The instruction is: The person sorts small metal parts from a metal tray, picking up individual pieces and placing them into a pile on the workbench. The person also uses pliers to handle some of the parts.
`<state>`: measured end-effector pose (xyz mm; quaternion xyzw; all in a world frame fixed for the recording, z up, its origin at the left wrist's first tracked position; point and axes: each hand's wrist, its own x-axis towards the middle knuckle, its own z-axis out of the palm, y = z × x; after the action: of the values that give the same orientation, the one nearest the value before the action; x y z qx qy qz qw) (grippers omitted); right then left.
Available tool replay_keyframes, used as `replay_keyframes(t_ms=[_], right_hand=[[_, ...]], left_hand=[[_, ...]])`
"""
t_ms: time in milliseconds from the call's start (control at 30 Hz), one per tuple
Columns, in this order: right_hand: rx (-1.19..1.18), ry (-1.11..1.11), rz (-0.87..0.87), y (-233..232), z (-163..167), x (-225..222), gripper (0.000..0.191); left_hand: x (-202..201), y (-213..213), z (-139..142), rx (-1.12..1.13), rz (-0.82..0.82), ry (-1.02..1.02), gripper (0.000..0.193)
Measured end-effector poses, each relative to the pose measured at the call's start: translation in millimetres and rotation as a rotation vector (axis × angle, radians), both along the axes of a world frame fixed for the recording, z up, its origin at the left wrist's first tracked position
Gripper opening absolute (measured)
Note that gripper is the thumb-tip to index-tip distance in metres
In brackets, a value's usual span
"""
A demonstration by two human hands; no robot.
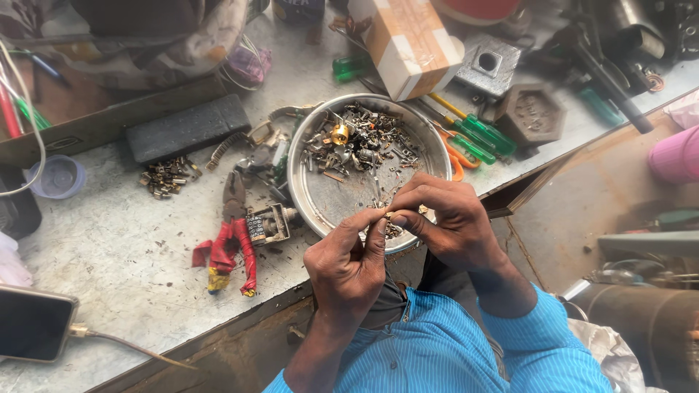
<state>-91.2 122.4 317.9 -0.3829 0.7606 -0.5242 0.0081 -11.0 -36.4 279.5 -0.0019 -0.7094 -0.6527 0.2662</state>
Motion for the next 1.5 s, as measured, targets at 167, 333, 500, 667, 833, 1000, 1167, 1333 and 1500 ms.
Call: replay_keyframes(t_ms=[167, 333, 500, 667, 833, 1000, 1167, 1333, 1500], right_hand=[[0.031, 0.068, -0.020, -4.0, -0.5, 1.2, 0.017], [0.024, 0.099, -0.027, -6.6, 1.0, 0.3, 0.017], [0.029, 0.062, 0.011, -6.8, 2.5, -3.1, 0.016], [0.070, 0.034, 0.018, -7.7, -1.6, -4.3, 0.015], [0.062, 0.061, 0.022, -7.2, -2.9, -3.7, 0.016], [0.046, 0.134, 0.019, -7.8, -0.7, -3.6, 0.021], [0.050, 0.235, 0.001, -9.5, -2.3, -5.6, 0.022], [0.077, 0.443, 0.031, -10.2, -5.2, -13.9, 0.024], [0.078, 0.367, 0.035, -9.3, -6.7, -18.8, 0.024]], left_hand=[[0.0, -3.5, 0.7, -0.061, -0.001, 0.011, 0.014], [0.9, -5.1, 2.6, -0.021, -0.003, -0.081, 0.012], [0.1, -7.7, 4.2, -0.045, 0.023, -0.053, 0.012], [-0.7, -8.0, 3.8, -0.086, 0.033, -0.032, 0.011], [-0.2, -9.4, 3.2, -0.092, 0.027, -0.048, 0.010], [-0.1, -10.0, 3.7, -0.060, 0.007, -0.083, 0.008], [-1.0, -9.3, 1.9, -0.032, -0.002, -0.113, 0.008], [-2.0, -11.4, -0.2, -0.014, -0.016, -0.142, 0.007], [-3.4, -12.0, -0.6, -0.055, 0.025, -0.141, 0.008]])
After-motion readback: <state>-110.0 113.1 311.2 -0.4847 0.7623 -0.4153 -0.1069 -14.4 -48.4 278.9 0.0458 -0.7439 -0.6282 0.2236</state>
